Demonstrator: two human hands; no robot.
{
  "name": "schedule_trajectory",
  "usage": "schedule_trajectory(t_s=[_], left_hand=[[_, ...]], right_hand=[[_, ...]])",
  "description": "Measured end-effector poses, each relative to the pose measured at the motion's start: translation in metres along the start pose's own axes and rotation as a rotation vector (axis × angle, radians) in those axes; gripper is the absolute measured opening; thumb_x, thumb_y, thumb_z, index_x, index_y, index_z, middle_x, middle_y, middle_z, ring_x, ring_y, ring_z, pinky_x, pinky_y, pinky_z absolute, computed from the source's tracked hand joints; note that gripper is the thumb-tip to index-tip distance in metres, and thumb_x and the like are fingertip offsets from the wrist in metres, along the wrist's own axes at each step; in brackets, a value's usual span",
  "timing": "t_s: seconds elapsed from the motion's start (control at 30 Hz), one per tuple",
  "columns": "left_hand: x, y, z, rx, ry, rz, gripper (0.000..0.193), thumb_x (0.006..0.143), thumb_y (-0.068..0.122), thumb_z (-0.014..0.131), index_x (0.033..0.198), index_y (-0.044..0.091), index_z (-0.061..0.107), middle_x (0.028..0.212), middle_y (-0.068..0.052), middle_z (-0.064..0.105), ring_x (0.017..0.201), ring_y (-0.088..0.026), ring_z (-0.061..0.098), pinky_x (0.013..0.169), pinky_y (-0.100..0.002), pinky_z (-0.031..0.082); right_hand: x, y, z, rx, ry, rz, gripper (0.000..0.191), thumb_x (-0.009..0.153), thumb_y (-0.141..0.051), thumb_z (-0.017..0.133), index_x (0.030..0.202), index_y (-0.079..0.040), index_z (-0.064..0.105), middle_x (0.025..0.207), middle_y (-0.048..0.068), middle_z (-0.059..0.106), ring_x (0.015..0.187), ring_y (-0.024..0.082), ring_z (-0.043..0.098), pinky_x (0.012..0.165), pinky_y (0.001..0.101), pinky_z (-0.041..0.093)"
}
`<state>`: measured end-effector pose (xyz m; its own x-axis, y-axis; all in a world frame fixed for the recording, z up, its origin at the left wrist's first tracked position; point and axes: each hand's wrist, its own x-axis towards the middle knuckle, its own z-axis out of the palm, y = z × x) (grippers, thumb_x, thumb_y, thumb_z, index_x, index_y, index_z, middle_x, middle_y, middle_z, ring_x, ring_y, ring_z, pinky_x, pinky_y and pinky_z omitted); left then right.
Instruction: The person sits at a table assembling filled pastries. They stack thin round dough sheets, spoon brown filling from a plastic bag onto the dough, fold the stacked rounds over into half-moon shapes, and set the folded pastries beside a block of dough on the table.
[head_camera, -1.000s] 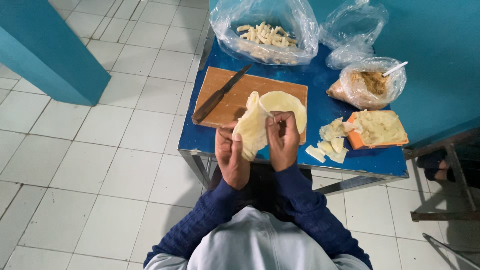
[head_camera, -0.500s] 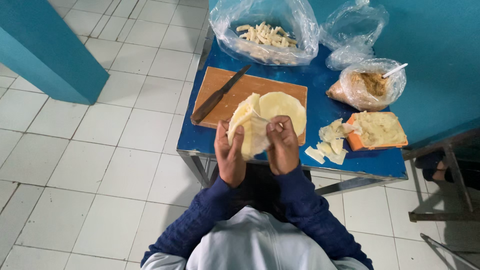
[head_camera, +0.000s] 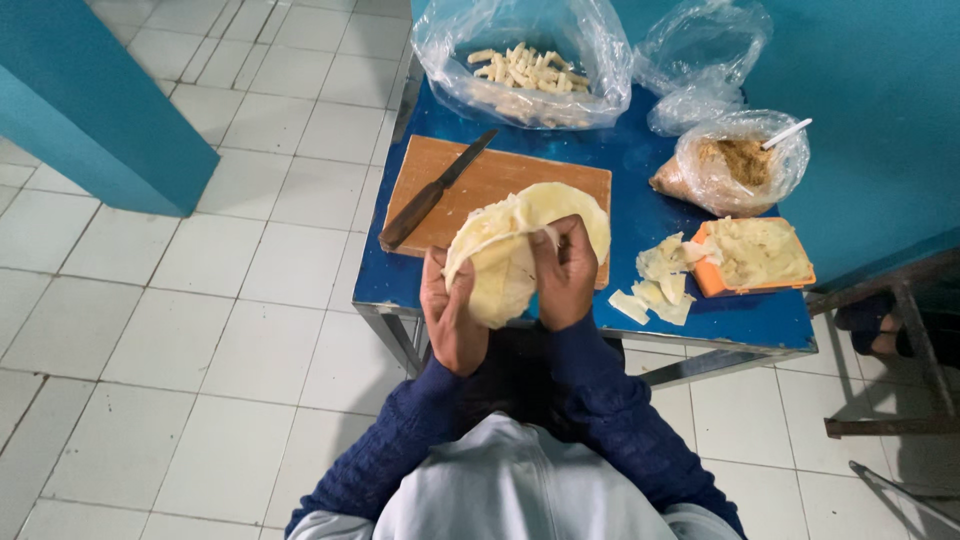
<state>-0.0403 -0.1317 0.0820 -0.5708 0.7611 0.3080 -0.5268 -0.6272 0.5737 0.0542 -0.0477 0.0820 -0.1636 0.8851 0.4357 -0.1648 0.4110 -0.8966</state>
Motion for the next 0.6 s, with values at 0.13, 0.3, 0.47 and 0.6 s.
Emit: schedule_trajectory(t_s=[0.13,0.3,0.47,0.6], left_hand=[[0.006,0.007,0.004,-0.042,0.09,-0.129,0.018,0.1,0.015,0.051,0.116,0.005,0.05,0.116,-0.01,0.066,0.101,-0.014,0.066,0.088,-0.029,0.055],[0.004,-0.001,-0.005,-0.041,-0.029,-0.132,0.016,0.111,0.017,0.051,0.119,0.004,0.048,0.121,-0.013,0.064,0.103,-0.016,0.065,0.087,-0.032,0.056],[-0.001,-0.005,-0.01,0.023,-0.069,-0.134,0.018,0.116,0.017,0.051,0.125,0.002,0.048,0.123,-0.015,0.063,0.104,-0.018,0.062,0.088,-0.032,0.054],[0.007,0.012,-0.001,-0.048,0.016,-0.144,0.02,0.109,0.02,0.048,0.123,0.006,0.047,0.125,-0.014,0.062,0.109,-0.02,0.065,0.091,-0.036,0.056]], right_hand=[[0.003,-0.002,0.001,0.441,-0.023,0.121,0.014,0.116,-0.016,0.056,0.106,-0.005,0.055,0.096,0.0,0.059,0.089,0.006,0.053,0.08,0.0233,0.046],[-0.004,-0.006,0.0,0.332,-0.107,0.122,0.024,0.109,-0.027,0.047,0.113,-0.006,0.059,0.104,0.001,0.067,0.098,0.005,0.061,0.089,0.0206,0.05],[-0.001,0.018,0.002,0.118,-0.022,0.112,0.02,0.107,-0.019,0.07,0.106,-0.003,0.057,0.092,0.004,0.061,0.08,0.008,0.054,0.071,0.0242,0.046],[0.004,0.033,-0.002,0.407,0.043,0.229,0.021,0.108,-0.019,0.069,0.109,-0.003,0.057,0.1,0.006,0.065,0.088,0.011,0.061,0.077,0.0271,0.051]])
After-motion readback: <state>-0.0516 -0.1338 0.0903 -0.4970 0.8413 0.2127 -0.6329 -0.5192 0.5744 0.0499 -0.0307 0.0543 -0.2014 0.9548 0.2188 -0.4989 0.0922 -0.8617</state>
